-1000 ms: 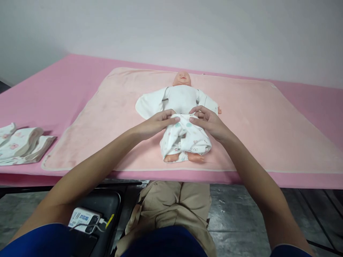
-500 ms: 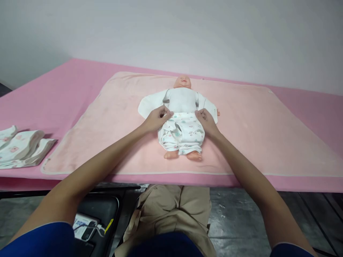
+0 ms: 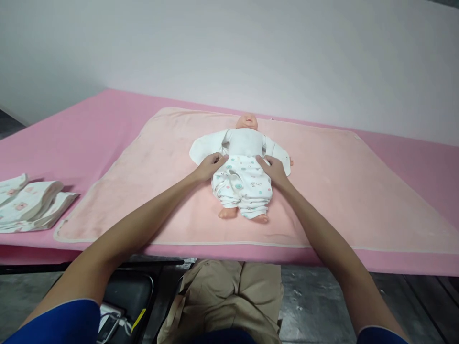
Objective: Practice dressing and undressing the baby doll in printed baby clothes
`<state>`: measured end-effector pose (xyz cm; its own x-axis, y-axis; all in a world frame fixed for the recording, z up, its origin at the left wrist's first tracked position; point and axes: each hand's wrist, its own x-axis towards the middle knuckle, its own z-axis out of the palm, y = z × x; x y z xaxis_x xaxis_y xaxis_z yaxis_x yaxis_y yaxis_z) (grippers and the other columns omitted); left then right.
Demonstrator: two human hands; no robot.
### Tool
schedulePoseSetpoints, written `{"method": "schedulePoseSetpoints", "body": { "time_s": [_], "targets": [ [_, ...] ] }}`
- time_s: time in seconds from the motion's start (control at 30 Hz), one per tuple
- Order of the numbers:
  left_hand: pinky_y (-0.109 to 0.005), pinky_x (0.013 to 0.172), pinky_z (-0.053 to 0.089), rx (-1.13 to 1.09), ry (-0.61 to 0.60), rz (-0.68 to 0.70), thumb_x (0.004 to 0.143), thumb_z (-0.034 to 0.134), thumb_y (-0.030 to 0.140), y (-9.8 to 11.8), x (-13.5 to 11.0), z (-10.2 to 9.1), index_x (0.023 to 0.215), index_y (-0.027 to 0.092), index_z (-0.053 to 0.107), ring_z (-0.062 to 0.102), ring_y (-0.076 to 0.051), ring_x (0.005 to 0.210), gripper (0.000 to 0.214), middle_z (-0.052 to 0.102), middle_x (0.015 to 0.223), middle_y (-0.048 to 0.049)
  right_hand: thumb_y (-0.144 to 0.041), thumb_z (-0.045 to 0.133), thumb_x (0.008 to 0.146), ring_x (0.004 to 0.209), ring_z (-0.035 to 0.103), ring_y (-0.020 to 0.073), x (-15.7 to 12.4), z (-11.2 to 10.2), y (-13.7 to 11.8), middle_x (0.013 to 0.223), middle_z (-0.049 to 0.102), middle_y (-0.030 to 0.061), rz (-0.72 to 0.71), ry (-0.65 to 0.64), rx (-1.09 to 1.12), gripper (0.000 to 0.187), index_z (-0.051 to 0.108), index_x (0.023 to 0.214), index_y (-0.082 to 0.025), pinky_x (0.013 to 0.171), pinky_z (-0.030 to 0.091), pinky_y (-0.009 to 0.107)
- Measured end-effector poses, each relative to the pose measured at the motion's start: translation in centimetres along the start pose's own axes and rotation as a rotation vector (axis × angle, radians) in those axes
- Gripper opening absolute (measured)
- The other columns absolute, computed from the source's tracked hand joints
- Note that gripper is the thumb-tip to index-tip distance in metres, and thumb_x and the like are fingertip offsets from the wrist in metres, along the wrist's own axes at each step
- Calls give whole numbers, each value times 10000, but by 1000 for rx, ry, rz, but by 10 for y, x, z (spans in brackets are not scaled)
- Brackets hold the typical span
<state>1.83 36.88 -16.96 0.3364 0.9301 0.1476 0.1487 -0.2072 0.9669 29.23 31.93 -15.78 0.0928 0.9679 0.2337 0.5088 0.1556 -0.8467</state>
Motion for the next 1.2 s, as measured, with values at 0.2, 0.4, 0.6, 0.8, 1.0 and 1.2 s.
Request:
{"method": "schedulePoseSetpoints", "body": {
  "time_s": [0.2,0.4,0.6,0.8,1.0,1.2],
  "targets": [
    [-262,606,370,-255,70,12,860,729,880,-4,-8,16,842,220,505,458,-132,681,697,488,744,24,-895,653,907,774,601,237,-8,16,14,804,642,14,168,-118,609,612,643,899,-284,777,519,392],
    [-370,862,471,343,-42,429,977,662,741,14,8,-20,906,231,580,544,-229,887,521,637,934,-61,-750,703,968,671,384,157,5,-18,-2,699,446,-25,-299,-207,-30,605,478,733,-240,681,330,342],
    [-316,676,428,136,82,105,980,672,760,6,43,-6,816,231,500,507,-176,687,580,514,709,5,-832,585,986,724,391,173,33,2,16,739,382,-33,-119,125,24,633,407,781,-260,722,370,338],
    [-384,814,550,-331,80,-138,831,768,860,-7,42,18,906,201,675,696,-264,851,670,718,809,-72,-839,497,1012,856,585,223,38,30,32,785,589,36,170,-51,465,588,548,954,-256,800,503,375],
    [-298,695,483,-263,51,72,812,844,791,-3,49,3,863,200,666,599,-174,744,619,653,803,-24,-843,659,930,776,523,190,33,9,13,797,540,-3,-58,-53,347,612,509,808,-262,773,486,351],
    [-244,623,388,-157,43,224,949,777,715,0,74,5,937,220,598,464,-126,684,527,520,778,17,-831,677,929,839,491,200,58,-5,3,840,536,-4,-237,-77,61,595,540,867,-255,828,437,344]
  ]
}}
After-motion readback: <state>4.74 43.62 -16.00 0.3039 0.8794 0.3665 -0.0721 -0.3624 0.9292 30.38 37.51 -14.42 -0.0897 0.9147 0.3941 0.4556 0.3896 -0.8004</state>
